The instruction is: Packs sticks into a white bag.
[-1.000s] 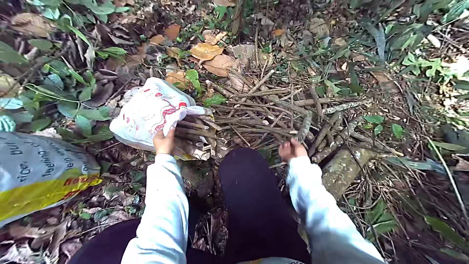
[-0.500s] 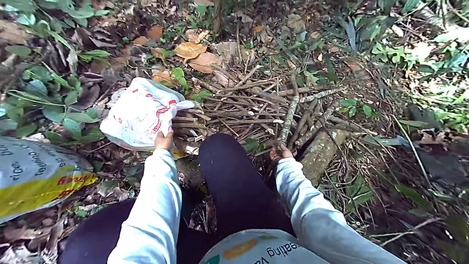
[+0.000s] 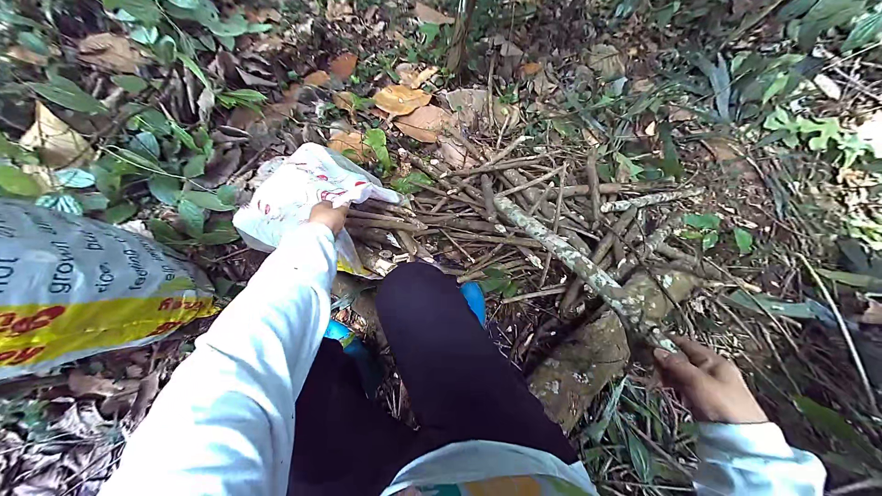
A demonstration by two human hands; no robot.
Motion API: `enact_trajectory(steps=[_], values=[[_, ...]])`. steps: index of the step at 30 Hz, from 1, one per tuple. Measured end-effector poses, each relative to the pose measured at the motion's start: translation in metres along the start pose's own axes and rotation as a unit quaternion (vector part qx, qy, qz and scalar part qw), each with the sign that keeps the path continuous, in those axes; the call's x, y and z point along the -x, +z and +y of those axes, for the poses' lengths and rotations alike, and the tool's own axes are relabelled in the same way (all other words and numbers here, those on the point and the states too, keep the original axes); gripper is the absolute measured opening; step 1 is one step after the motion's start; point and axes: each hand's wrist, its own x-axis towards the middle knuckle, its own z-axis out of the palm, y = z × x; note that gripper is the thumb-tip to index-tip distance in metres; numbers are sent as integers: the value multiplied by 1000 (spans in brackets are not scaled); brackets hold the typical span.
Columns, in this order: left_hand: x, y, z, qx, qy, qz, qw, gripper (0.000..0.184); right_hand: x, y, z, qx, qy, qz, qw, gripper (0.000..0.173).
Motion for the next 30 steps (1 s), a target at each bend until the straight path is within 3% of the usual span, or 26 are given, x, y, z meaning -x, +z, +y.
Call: enact_trajectory(steps=[7,10,16,19,21,23,25,26,28,30], values=[[4,-12,4,32,-4,22,999,49,1,-13,-46,84,-181,-38,979,56],[2,-5,9,22,-7,9,1000,50,3,13,-68,100,-207,-94,969,53],[-3,0,2,-7,4,4,1000,53,-41,176,-104,104,-145,-290,940,43],[2,0,4,-14,8,6,1000,56,-62,285,-135,123,-194,-343,911,45],[5,-2,6,-20,3,0,1000,57,-69,357,-159,165,-288,-388,860,50],[3,-5,2,-52,4,-18,998,55,-75,410,-179,233,-352,-481,768,49],[0,-12,0,-109,5,-57,992,52,-78,425,-204,308,-381,-548,678,44],[1,-15,1,-129,-4,-87,988,50,-81,420,-214,310,-394,-555,664,40],[1,-15,1,-175,-21,-144,974,50,-107,401,-218,263,-428,-502,704,32],[2,-9,4,-221,-40,-171,959,55,-159,375,-210,217,-402,-385,802,29]])
